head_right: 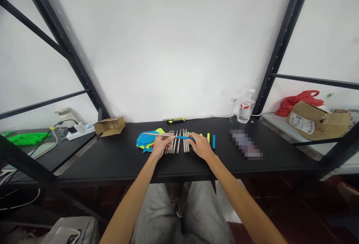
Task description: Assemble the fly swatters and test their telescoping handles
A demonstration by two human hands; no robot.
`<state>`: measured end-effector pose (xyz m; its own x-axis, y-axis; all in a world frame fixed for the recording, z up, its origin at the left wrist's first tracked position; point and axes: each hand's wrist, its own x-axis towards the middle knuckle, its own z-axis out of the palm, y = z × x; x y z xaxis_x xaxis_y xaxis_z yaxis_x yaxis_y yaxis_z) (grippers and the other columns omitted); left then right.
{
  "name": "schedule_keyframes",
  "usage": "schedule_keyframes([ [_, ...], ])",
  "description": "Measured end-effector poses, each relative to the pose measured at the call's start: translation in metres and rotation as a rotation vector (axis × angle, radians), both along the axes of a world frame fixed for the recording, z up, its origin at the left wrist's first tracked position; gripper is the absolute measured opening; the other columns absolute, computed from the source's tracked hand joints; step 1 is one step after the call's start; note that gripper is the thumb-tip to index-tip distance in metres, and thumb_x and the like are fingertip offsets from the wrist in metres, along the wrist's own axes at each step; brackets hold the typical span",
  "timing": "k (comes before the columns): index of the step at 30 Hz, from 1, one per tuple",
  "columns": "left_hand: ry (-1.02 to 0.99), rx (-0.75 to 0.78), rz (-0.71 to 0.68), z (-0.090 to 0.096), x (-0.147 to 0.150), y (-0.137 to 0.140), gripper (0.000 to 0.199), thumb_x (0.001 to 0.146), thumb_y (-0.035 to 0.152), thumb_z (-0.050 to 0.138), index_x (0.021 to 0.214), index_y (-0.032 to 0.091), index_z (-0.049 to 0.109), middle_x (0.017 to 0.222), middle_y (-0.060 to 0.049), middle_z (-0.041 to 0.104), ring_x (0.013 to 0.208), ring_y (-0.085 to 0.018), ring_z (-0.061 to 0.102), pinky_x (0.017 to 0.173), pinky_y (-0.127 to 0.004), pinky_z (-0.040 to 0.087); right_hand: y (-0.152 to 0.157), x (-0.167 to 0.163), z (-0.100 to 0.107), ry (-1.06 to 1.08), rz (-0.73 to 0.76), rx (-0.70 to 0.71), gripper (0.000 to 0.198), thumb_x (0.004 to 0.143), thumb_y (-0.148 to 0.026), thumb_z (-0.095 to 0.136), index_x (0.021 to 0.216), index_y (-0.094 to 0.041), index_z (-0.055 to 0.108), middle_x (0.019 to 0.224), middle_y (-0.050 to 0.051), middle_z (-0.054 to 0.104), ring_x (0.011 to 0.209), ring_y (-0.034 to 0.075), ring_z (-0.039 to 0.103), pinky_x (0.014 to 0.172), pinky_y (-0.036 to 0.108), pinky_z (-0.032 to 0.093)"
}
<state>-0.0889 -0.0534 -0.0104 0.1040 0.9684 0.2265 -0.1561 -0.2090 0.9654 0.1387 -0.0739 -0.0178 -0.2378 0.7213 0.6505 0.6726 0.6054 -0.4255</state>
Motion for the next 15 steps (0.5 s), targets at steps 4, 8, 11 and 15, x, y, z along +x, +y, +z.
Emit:
schedule_keyframes([
  [4, -0.009, 0.0, -0.005, 0.0002, -0.0001, 0.0, 0.045, 0.063, 0.048, 0.084, 0.09, 0.013, 0.073, 0.069, -0.003, 0.068, 0.05, -0.012, 0.061, 0.039, -0.019, 0.044, -0.0002, 0.0, 0.0004, -0.003, -0.006, 0.006, 0.025, 0.099, -0.042, 0.046, 0.105, -0.025, 0.063, 0.096, 0.004, 0.073, 0.084, 0.022, 0.068, 0.072, 0.03, 0.047],
  [8, -0.007, -0.001, -0.001, 0.0007, 0.0001, -0.0001, 0.046, 0.063, 0.049, 0.084, 0.09, 0.013, 0.073, 0.072, -0.005, 0.071, 0.05, -0.012, 0.062, 0.039, -0.019, 0.043, 0.0001, 0.0003, 0.0006, -0.012, -0.009, 0.008, 0.026, 0.099, -0.042, 0.045, 0.105, -0.025, 0.064, 0.094, 0.004, 0.073, 0.081, 0.022, 0.067, 0.07, 0.03, 0.047],
  [11, -0.005, -0.002, -0.008, 0.001, 0.0002, -0.0004, 0.047, 0.062, 0.05, 0.084, 0.091, 0.013, 0.074, 0.075, -0.006, 0.072, 0.051, -0.012, 0.062, 0.04, -0.02, 0.045, 0.0009, 0.0007, -0.0003, -0.014, -0.009, 0.003, 0.025, 0.099, -0.041, 0.045, 0.105, -0.025, 0.063, 0.096, 0.004, 0.073, 0.082, 0.022, 0.067, 0.071, 0.03, 0.046],
  [15, -0.021, 0.0, -0.021, 0.0011, 0.0004, -0.0004, 0.046, 0.062, 0.048, 0.084, 0.091, 0.013, 0.074, 0.08, -0.007, 0.074, 0.05, -0.011, 0.062, 0.04, -0.019, 0.044, 0.0015, 0.0011, -0.001, -0.021, -0.003, 0.008, 0.024, 0.099, -0.042, 0.047, 0.104, -0.025, 0.063, 0.097, 0.004, 0.073, 0.086, 0.022, 0.067, 0.074, 0.031, 0.047],
])
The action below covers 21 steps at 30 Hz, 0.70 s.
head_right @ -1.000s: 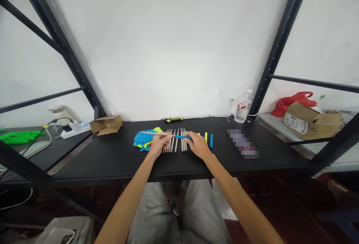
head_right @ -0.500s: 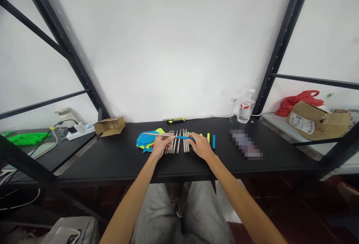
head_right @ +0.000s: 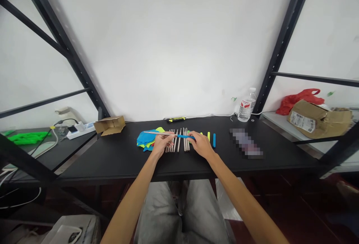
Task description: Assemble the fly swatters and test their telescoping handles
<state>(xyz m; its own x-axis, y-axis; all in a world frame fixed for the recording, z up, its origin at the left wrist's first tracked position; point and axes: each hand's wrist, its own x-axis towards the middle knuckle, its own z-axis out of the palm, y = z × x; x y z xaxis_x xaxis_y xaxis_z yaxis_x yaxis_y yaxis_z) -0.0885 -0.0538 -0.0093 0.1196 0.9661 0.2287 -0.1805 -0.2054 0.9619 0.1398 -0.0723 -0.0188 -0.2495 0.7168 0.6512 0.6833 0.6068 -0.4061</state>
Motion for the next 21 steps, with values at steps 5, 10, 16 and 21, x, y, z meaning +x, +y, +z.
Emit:
schedule_keyframes([
  [5, 0.008, -0.003, 0.007, -0.0003, 0.0002, 0.0002, 0.047, 0.063, 0.05, 0.084, 0.091, 0.014, 0.073, 0.079, -0.006, 0.073, 0.05, -0.011, 0.062, 0.042, -0.02, 0.046, -0.0012, 0.0, 0.0016, 0.006, -0.002, 0.01, 0.026, 0.099, -0.042, 0.046, 0.105, -0.025, 0.064, 0.094, 0.005, 0.073, 0.081, 0.021, 0.067, 0.071, 0.03, 0.047],
  [10, 0.048, -0.002, 0.001, -0.0005, 0.0005, 0.0, 0.048, 0.063, 0.05, 0.084, 0.092, 0.014, 0.074, 0.068, -0.003, 0.069, 0.05, -0.013, 0.063, 0.044, -0.021, 0.049, -0.0013, -0.0002, 0.0016, 0.005, -0.011, 0.008, 0.026, 0.099, -0.042, 0.045, 0.105, -0.025, 0.064, 0.09, 0.004, 0.072, 0.076, 0.021, 0.066, 0.068, 0.029, 0.046],
  [16, 0.042, 0.012, -0.022, 0.0005, 0.002, -0.001, 0.043, 0.065, 0.046, 0.084, 0.092, 0.014, 0.073, 0.069, -0.003, 0.069, 0.051, -0.012, 0.063, 0.043, -0.02, 0.048, -0.0007, -0.0008, -0.0002, 0.01, 0.003, -0.001, 0.024, 0.099, -0.043, 0.046, 0.105, -0.026, 0.063, 0.098, 0.004, 0.073, 0.085, 0.022, 0.068, 0.074, 0.031, 0.047],
  [21, 0.076, 0.05, -0.065, 0.0006, 0.0026, -0.0019, 0.042, 0.067, 0.045, 0.083, 0.094, 0.013, 0.074, 0.058, -0.001, 0.064, 0.05, -0.012, 0.061, 0.046, -0.021, 0.049, -0.0019, -0.0018, 0.0, -0.007, 0.021, -0.011, 0.025, 0.099, -0.043, 0.047, 0.106, -0.026, 0.063, 0.096, 0.004, 0.073, 0.088, 0.023, 0.069, 0.076, 0.031, 0.047],
])
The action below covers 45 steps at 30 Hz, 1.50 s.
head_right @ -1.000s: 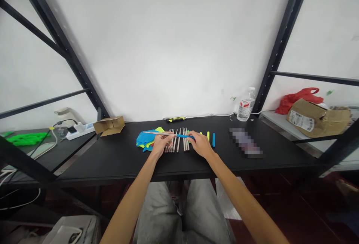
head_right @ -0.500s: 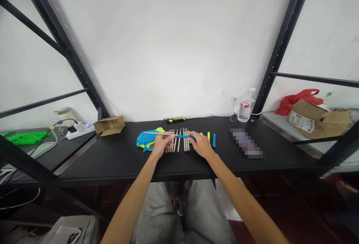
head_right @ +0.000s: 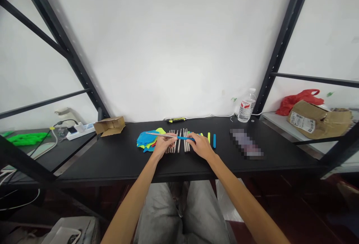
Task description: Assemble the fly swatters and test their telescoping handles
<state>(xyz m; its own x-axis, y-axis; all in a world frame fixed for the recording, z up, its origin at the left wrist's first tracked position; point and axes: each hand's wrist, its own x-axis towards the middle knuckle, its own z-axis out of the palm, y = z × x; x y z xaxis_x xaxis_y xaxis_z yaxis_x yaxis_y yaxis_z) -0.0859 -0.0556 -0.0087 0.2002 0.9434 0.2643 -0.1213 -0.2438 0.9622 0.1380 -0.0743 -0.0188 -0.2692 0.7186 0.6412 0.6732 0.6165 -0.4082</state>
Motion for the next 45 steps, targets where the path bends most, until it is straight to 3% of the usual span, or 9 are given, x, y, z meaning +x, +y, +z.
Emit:
schedule_keyframes([
  [6, -0.11, -0.013, 0.087, -0.003, -0.002, 0.006, 0.042, 0.065, 0.046, 0.084, 0.09, 0.014, 0.074, 0.058, 0.0, 0.063, 0.048, -0.01, 0.058, 0.044, -0.019, 0.044, 0.001, 0.001, 0.0, 0.031, -0.027, -0.037, 0.029, 0.095, -0.044, 0.053, 0.117, -0.026, 0.062, 0.085, 0.002, 0.071, 0.072, 0.02, 0.065, 0.071, 0.03, 0.048],
  [10, -0.151, -0.05, 0.144, -0.004, -0.004, 0.008, 0.044, 0.063, 0.048, 0.084, 0.089, 0.014, 0.074, 0.072, -0.004, 0.07, 0.049, -0.008, 0.057, 0.044, -0.019, 0.044, 0.006, 0.004, -0.003, 0.129, -0.042, -0.048, 0.029, 0.095, -0.04, 0.052, 0.117, -0.024, 0.06, 0.094, 0.004, 0.071, 0.077, 0.02, 0.065, 0.071, 0.03, 0.048],
  [23, -0.028, -0.015, 0.06, 0.0, -0.005, 0.002, 0.051, 0.078, 0.06, 0.068, 0.098, 0.013, 0.073, 0.089, -0.012, 0.075, 0.051, -0.01, 0.059, 0.045, -0.02, 0.043, 0.007, 0.005, -0.001, 0.188, -0.015, -0.088, 0.033, 0.099, -0.043, 0.043, 0.096, -0.021, 0.068, 0.078, 0.003, 0.07, 0.071, 0.019, 0.064, 0.065, 0.028, 0.044],
  [27, -0.139, -0.036, 0.117, -0.001, -0.009, 0.007, 0.061, 0.083, 0.068, 0.054, 0.104, 0.014, 0.069, 0.081, -0.009, 0.073, 0.048, -0.011, 0.058, 0.043, -0.022, 0.041, 0.008, 0.006, -0.001, 0.277, -0.007, -0.138, 0.031, 0.099, -0.043, 0.043, 0.098, -0.021, 0.065, 0.077, 0.002, 0.071, 0.069, 0.019, 0.065, 0.065, 0.028, 0.045],
  [32, -0.31, -0.089, 0.213, -0.001, -0.013, 0.012, 0.055, 0.084, 0.07, 0.048, 0.087, 0.017, 0.062, 0.059, -0.001, 0.061, 0.041, -0.01, 0.049, 0.04, -0.022, 0.035, 0.015, 0.01, -0.007, 0.371, 0.005, -0.153, 0.027, 0.095, -0.042, 0.048, 0.103, -0.021, 0.063, 0.09, 0.004, 0.072, 0.079, 0.02, 0.067, 0.069, 0.029, 0.048],
  [39, -0.337, -0.102, 0.137, 0.002, -0.012, 0.01, 0.043, 0.084, 0.06, 0.053, 0.088, 0.018, 0.06, 0.064, -0.001, 0.064, 0.045, -0.01, 0.052, 0.042, -0.022, 0.036, 0.016, 0.009, -0.009, 0.304, 0.004, -0.157, 0.029, 0.094, -0.044, 0.049, 0.105, -0.022, 0.065, 0.088, 0.003, 0.07, 0.065, 0.017, 0.062, 0.059, 0.028, 0.044],
  [45, -0.311, -0.114, 0.059, 0.001, -0.011, 0.009, 0.035, 0.08, 0.052, 0.059, 0.088, 0.018, 0.058, 0.068, -0.003, 0.069, 0.044, -0.011, 0.054, 0.041, -0.022, 0.036, 0.014, 0.009, -0.007, 0.332, 0.02, -0.152, 0.032, 0.095, -0.045, 0.046, 0.104, -0.021, 0.065, 0.082, 0.003, 0.07, 0.068, 0.019, 0.064, 0.062, 0.028, 0.046],
])
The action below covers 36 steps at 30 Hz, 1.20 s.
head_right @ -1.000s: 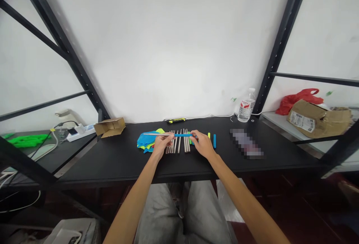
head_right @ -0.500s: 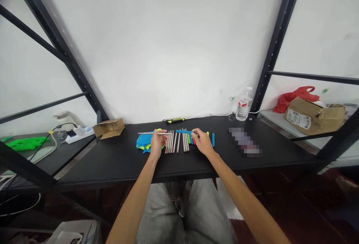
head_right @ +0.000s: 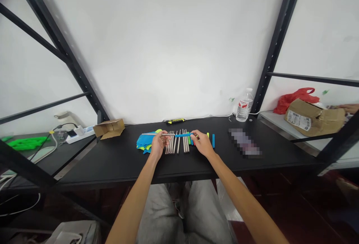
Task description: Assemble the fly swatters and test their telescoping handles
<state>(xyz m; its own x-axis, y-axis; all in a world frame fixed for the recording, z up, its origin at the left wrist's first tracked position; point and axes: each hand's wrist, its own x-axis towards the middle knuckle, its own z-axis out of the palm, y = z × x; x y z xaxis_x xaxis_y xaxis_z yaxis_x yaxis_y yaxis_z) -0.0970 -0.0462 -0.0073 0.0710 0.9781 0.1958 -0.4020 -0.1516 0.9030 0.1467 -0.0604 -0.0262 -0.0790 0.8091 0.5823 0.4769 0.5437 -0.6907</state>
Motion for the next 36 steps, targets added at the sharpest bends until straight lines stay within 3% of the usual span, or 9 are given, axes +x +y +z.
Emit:
schedule_keyframes([
  [11, -0.018, 0.021, 0.038, -0.0013, -0.0025, 0.0002, 0.042, 0.077, 0.052, 0.071, 0.091, 0.022, 0.046, 0.079, -0.004, 0.075, 0.05, -0.015, 0.066, 0.046, -0.022, 0.047, -0.0031, -0.0014, 0.0038, 0.014, -0.038, 0.007, 0.031, 0.095, -0.045, 0.046, 0.101, -0.022, 0.066, 0.085, 0.003, 0.072, 0.073, 0.02, 0.066, 0.066, 0.029, 0.047],
  [24, 0.015, -0.01, 0.123, 0.0, -0.0019, -0.002, 0.045, 0.07, 0.05, 0.08, 0.092, 0.017, 0.058, 0.083, -0.006, 0.075, 0.049, -0.01, 0.063, 0.05, -0.021, 0.048, -0.0013, 0.0015, 0.0001, 0.111, -0.075, 0.002, 0.036, 0.094, -0.051, 0.047, 0.103, -0.021, 0.065, 0.081, 0.005, 0.07, 0.068, 0.02, 0.065, 0.059, 0.028, 0.047],
  [36, -0.005, -0.047, 0.067, -0.0017, -0.0012, -0.0018, 0.044, 0.066, 0.044, 0.085, 0.094, 0.015, 0.066, 0.086, -0.008, 0.076, 0.051, -0.009, 0.063, 0.049, -0.019, 0.049, -0.0026, 0.0007, 0.0011, 0.209, -0.074, 0.008, 0.036, 0.094, -0.051, 0.047, 0.101, -0.021, 0.065, 0.075, 0.002, 0.065, 0.056, 0.015, 0.055, 0.051, 0.025, 0.043],
])
